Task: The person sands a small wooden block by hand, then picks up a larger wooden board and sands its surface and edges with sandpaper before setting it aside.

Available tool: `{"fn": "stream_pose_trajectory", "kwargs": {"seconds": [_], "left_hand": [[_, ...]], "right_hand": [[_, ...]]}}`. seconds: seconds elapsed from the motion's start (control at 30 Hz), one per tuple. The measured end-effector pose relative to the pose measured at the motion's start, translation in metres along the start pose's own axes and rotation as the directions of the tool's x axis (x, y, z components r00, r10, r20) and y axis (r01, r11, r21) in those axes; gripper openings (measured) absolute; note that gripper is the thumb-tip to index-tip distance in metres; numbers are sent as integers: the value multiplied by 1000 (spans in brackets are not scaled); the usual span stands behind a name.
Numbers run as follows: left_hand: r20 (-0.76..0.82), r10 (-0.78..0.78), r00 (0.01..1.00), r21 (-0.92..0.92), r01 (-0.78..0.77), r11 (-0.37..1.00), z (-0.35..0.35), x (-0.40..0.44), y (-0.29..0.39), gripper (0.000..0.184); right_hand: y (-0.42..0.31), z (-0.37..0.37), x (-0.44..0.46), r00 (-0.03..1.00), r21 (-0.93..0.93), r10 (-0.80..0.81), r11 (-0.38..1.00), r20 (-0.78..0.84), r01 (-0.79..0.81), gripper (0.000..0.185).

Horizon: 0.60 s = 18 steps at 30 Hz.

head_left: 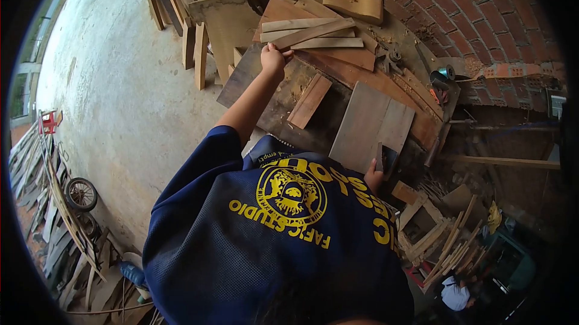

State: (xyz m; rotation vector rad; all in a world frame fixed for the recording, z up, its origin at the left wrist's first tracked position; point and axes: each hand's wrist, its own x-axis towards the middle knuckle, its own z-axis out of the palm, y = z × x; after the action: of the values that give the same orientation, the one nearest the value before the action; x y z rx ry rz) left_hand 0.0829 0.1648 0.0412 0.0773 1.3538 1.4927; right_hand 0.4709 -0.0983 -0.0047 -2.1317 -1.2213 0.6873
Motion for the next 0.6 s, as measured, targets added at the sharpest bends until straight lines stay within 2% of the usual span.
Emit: {"fn": "stream_pose_trajectory", "kwargs": {"seconds": [0.07, 0.1, 0.2, 0.23, 0.27, 0.3, 0.33, 0.4, 0.43, 0.47, 0.53, 0.57, 0.6], "left_hand": [[43, -37, 998, -46, 39, 998, -5, 23, -6, 27], [73, -77, 994, -94, 84, 992, -6, 24, -3, 29], [221, -107, 969, -214, 156, 964, -7, 9, 6, 72], [295, -140, 945, -202, 205, 958, -16, 14, 4, 79], [367, -174, 914, -187, 256, 949, -24, 17, 2, 88], [378, -145, 914, -148, 214, 965, -30, 10, 5, 77], [372, -152, 916, -152, 222, 963, -40, 13, 2, 77], [401, -16, 916, -72, 50, 996, -66, 23, -1, 55], [283, 87, 955, -18, -85, 996, -72, 17, 10, 35], [210, 158, 965, 14, -164, 986, -87, 25, 10, 26], [56, 264, 963, 135, -270, 953, -114, 36, 27, 18], [-27, 278, 960, 163, -270, 949, -131, 50, 29, 17], [-83, 293, 952, 115, -283, 952, -151, 67, 29, 17]], "right_hand": [[-10, 5, -5, 961, -8, 274, 962, 48, -274, 43], [-16, 7, -9, 959, -19, 277, 961, 56, -276, 43], [-32, 14, -18, 959, -119, 264, 954, -101, -275, 43], [-36, 18, -21, 980, -32, 105, 993, -170, -112, 45], [-39, 21, -24, 981, -40, 107, 993, -164, -115, 45], [-41, 22, -26, 972, -45, 166, 983, -168, -176, 45], [-31, 22, -26, 959, -49, 224, 971, -175, -235, 45], [-17, 24, -24, 958, -66, 222, 969, -183, -237, 45], [-26, 22, -24, 962, -83, 206, 971, -181, -224, 45], [-35, 23, -24, 965, -100, 192, 972, -180, -212, 45], [-46, 26, -22, 956, -94, 231, 963, -179, -251, 46], [-52, 26, -22, 947, -122, 261, 950, -188, -286, 46], [-59, 26, -22, 936, -150, 291, 934, -198, -323, 45]]}}
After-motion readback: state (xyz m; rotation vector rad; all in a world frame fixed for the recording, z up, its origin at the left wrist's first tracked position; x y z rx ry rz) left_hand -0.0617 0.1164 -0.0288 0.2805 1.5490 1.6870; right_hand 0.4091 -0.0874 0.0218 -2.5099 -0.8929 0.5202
